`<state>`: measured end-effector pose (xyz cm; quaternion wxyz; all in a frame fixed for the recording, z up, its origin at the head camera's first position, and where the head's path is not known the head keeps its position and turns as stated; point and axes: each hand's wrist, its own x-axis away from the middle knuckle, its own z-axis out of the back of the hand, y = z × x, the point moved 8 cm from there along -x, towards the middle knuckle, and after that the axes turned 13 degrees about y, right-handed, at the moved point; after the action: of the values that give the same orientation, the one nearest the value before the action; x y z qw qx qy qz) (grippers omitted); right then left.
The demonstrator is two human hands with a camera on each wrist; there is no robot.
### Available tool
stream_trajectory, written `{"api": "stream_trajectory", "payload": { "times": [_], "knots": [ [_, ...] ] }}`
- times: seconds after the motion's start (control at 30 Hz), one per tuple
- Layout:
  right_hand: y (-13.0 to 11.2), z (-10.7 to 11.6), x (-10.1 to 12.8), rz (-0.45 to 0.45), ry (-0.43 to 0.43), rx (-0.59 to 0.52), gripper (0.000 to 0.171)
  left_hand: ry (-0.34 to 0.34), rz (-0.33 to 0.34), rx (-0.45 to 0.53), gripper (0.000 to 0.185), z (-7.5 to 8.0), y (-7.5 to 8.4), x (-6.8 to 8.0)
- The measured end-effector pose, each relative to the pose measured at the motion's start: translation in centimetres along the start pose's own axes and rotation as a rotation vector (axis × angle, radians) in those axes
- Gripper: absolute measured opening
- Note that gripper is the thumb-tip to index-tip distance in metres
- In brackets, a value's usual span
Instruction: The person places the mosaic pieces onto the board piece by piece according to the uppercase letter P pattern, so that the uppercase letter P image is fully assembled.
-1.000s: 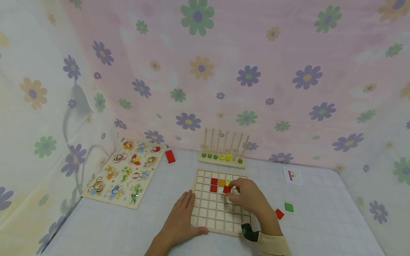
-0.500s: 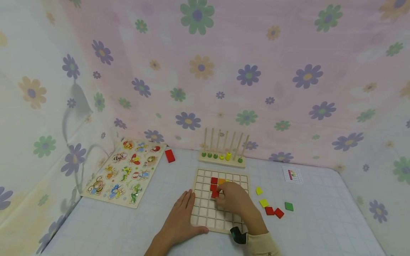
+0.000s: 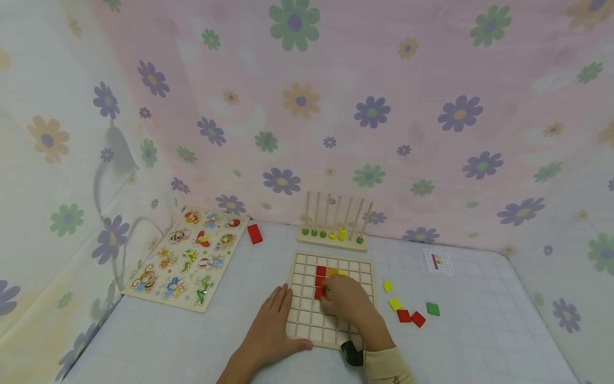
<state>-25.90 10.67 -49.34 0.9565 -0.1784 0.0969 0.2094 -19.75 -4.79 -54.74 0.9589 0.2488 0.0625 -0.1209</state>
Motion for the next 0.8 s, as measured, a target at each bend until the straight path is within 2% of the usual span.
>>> {"api": "stream_trajectory", "payload": {
  "times": [0.1,0.43,0.63,0.8],
  "knots": [
    [0.02,-0.30,0.05,-0.011,-0.008,0.006,0.007,-0.004,0.003,0.002,0.130,0.00,0.09,-0.01],
    [-0.21,-0.22,0.08,-0.015,-0.001,0.058,0.010,0.002,-0.001,-0.008,0.130,0.04,0.09,-0.01],
    [-0.39,-0.19,-0.03,0.000,-0.002,0.065,0.009,0.005,-0.006,-0.006,0.130,-0.03,0.03,-0.09],
    [-0.23,-0.44,-0.06,-0.021,-0.015,0.047,0.009,0.009,-0.010,-0.001,0.130,0.06,0.08,-0.07]
  ]
}}
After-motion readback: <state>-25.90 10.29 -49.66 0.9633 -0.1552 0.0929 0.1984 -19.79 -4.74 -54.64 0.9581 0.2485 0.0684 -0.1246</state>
